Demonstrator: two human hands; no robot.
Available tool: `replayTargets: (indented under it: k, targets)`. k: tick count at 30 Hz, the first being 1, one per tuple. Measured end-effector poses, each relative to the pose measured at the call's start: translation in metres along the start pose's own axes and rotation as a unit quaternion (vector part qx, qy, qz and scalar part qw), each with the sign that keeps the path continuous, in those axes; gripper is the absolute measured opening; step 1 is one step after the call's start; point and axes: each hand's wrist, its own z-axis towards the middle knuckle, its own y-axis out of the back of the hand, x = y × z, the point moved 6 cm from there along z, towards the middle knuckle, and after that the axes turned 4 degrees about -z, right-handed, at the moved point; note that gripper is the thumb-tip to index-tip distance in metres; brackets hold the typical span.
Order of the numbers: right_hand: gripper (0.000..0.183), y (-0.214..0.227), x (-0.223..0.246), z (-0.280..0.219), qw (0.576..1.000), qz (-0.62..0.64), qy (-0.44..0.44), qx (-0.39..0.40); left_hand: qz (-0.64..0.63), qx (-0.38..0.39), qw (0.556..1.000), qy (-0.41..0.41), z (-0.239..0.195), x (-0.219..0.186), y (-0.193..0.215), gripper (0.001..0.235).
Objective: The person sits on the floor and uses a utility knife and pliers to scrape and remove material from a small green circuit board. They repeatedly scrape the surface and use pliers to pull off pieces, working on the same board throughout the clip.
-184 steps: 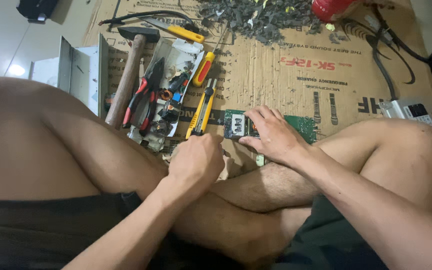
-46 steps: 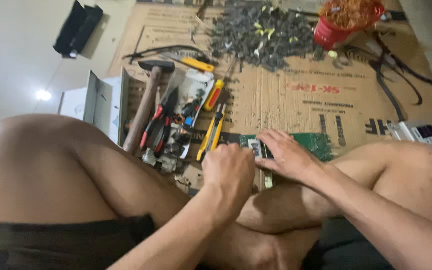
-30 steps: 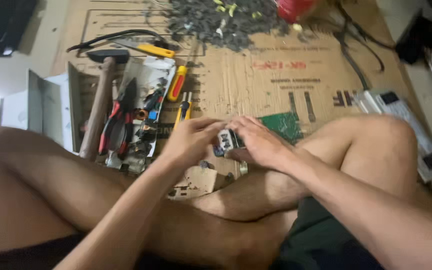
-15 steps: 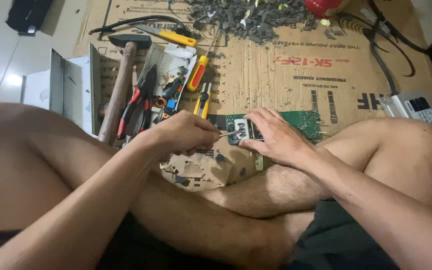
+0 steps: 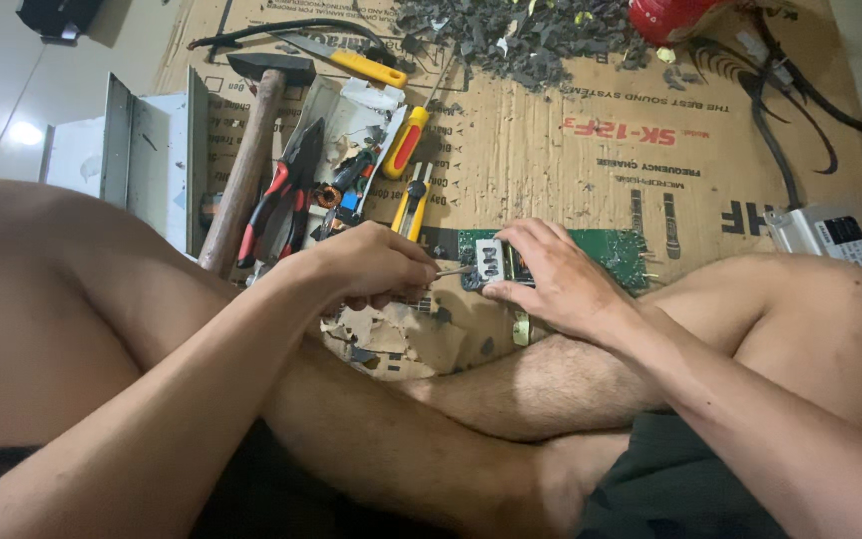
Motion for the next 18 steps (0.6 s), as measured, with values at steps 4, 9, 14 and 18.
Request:
replayTargets:
  k: [4, 9, 14, 18]
  targets:
    - [0.065, -0.002, 0.001, -0.001, 1.0, -0.003, 0.012, -0.003, -0.031, -0.001, 0.999, -0.008, 0.01, 0.007, -0.007, 0.03]
    - [0.064, -0.007, -0.004, 0.004, 1.0, -0.015, 0.021, -0.006, 0.124, -0.026, 0.989, -0.07, -0.003, -0.007, -0.016, 0.039]
    - [0.066, -0.006, -0.002, 0.006, 1.0, -0.028, 0.007, 0.009, 0.254, -0.124, 0.958, -0.049, -0.014, -0.018, -0.04, 0.032]
    - [0.065, -0.006, -0.001, 0.005, 0.999, -0.037, -0.014, 0.034, 0.354, -0.147, 0.917, -0.113, -0.028, -0.035, -0.072, 0.028]
